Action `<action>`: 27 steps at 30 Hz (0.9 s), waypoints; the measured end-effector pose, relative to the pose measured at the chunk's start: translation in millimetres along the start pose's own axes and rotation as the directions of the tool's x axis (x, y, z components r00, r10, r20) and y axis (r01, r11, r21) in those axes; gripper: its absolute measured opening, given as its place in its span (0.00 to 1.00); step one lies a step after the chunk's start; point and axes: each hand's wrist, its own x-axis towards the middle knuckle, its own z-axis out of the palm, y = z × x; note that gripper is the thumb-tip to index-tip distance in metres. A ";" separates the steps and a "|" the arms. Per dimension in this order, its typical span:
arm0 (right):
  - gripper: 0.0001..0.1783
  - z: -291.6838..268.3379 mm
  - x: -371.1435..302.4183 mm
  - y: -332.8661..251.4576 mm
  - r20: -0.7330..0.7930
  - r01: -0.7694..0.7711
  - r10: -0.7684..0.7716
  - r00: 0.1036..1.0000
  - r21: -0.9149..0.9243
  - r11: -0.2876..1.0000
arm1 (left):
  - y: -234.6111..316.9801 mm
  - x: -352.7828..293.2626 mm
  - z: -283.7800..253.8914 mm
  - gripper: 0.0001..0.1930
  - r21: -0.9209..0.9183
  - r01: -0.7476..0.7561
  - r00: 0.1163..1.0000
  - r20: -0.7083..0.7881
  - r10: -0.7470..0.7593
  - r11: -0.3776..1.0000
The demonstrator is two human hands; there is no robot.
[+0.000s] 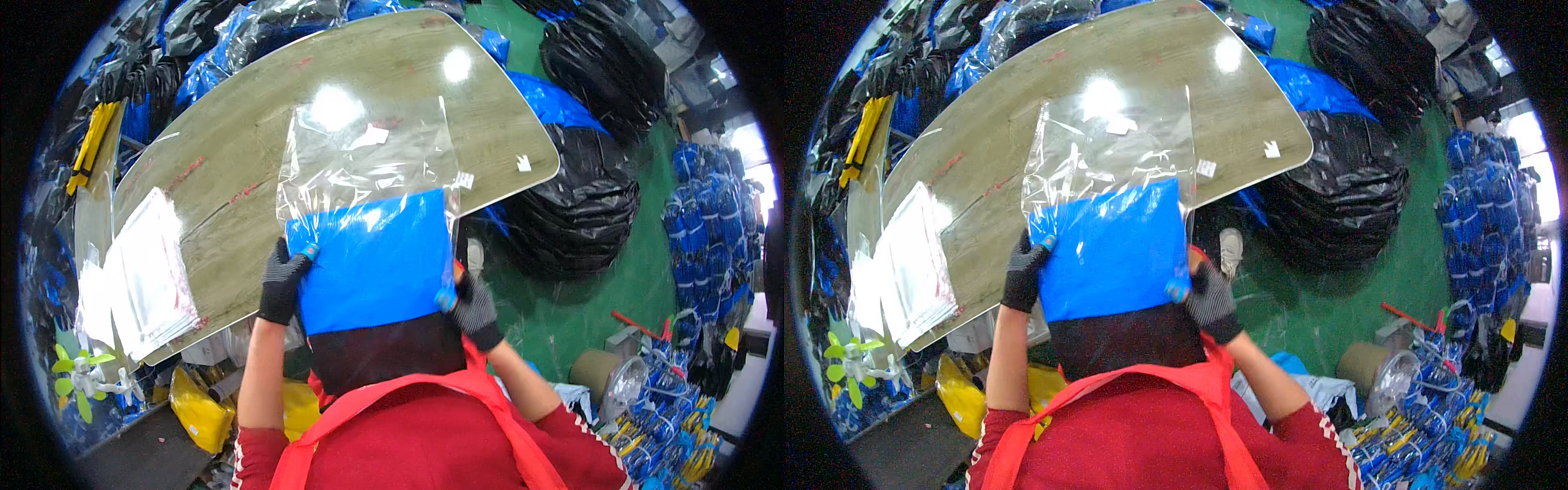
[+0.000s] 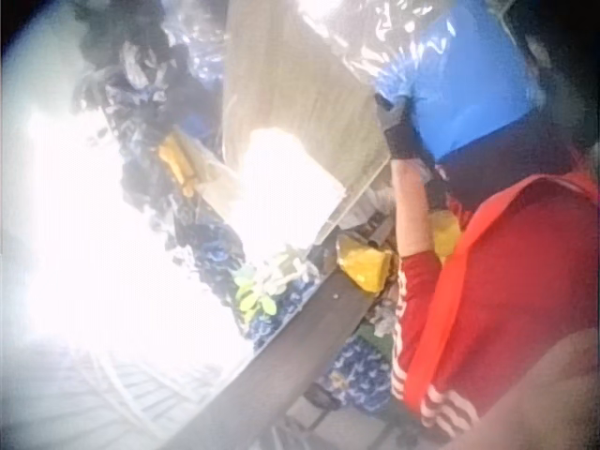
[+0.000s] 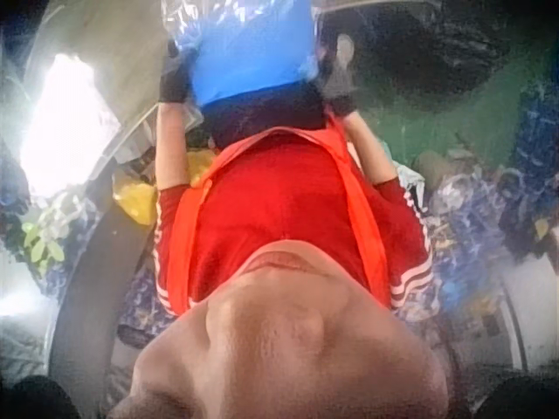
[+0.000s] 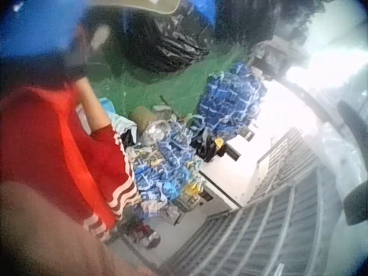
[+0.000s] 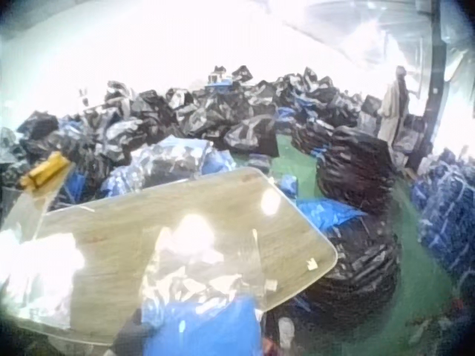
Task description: The person repeatedly places blue and black plastic bags into clear plastic sleeves on a table, then folds and stacks them. The process is repeated multiple times with consistent handling of the bags and sleeves.
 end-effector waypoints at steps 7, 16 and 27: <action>0.38 -7.5 0.5 -9.6 0.317 0.022 0.044 0.947 -0.201 0.979 | -18.9 -90.9 23.3 0.45 0.073 0.115 0.993 -0.036 -0.113 0.991; 0.34 -35.8 -32.6 -6.9 0.240 -0.076 0.137 0.961 -0.249 0.966 | -42.1 -124.5 25.3 0.28 0.435 0.142 0.990 -0.048 -0.135 0.889; 0.32 -40.4 -31.1 13.7 0.157 -0.086 0.131 0.979 -0.262 0.961 | -28.7 -74.4 19.0 0.10 0.797 -0.322 0.854 0.011 0.521 0.511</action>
